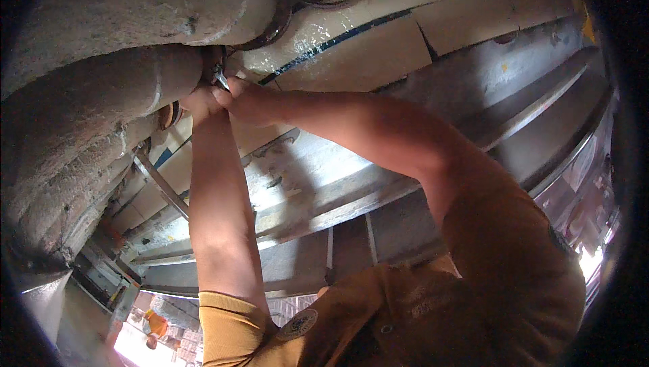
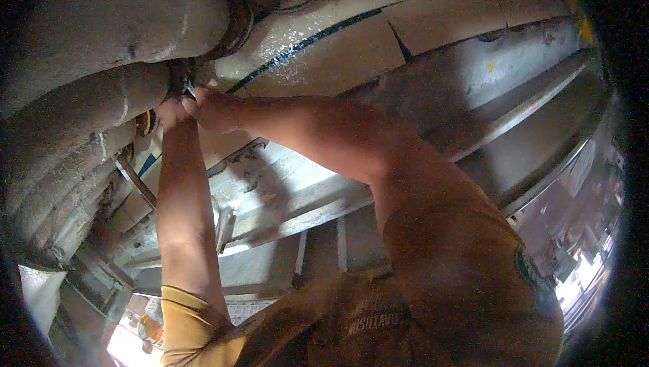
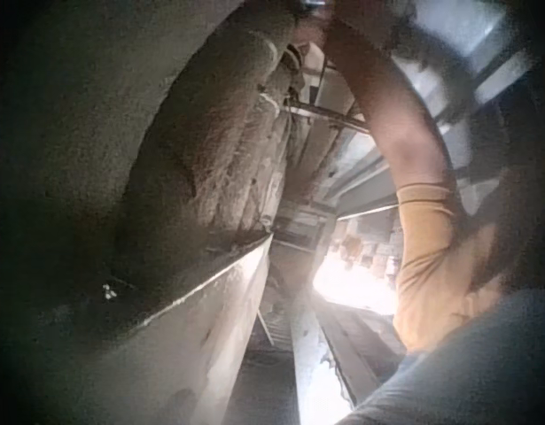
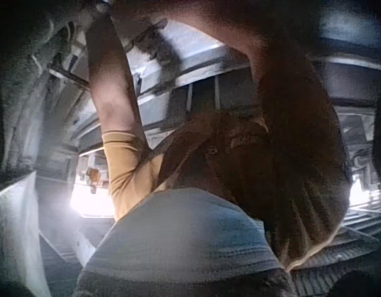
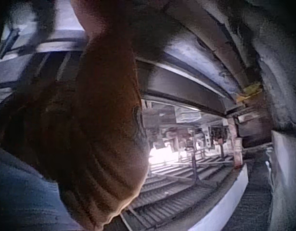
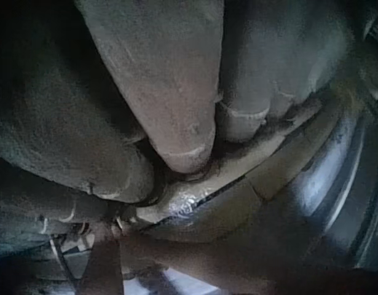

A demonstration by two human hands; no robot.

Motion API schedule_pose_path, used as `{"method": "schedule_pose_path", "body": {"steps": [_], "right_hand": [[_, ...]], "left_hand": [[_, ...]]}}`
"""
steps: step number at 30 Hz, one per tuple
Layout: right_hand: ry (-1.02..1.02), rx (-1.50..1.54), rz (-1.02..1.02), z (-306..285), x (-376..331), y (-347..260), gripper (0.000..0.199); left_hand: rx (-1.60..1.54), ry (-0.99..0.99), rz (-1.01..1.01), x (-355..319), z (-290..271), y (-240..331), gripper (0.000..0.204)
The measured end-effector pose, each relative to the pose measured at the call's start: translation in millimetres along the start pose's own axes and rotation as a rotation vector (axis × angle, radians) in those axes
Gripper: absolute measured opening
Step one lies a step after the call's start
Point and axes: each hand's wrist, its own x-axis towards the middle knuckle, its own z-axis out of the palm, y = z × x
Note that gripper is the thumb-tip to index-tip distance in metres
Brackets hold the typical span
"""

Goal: The person uses a wrench to tighten bolts on a large industrial machine with cylindrical components. They repeatedly reach into the machine, adjust fasteners, and reposition their hands to access different sections.

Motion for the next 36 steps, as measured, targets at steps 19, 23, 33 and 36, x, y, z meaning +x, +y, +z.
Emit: {"method": "schedule_pose_path", "body": {"steps": [19,23,33,36], "right_hand": [[0.219,-0.047,-0.013,35,-7,0,0.039],[0.296,-0.372,-0.194,35,-1,12,0.032],[0.406,-0.410,-0.274,39,-3,13,0.026],[0.434,-0.519,-0.102,38,-10,0,0.026]], "left_hand": [[-0.033,-0.100,-0.052,36,-30,10,0.046],[0.132,-0.296,0.051,-30,10,13,0.046],[0.063,-0.259,-0.024,-59,5,3,0.042],[0.128,-0.137,-0.027,-59,17,-2,0.040]]}}
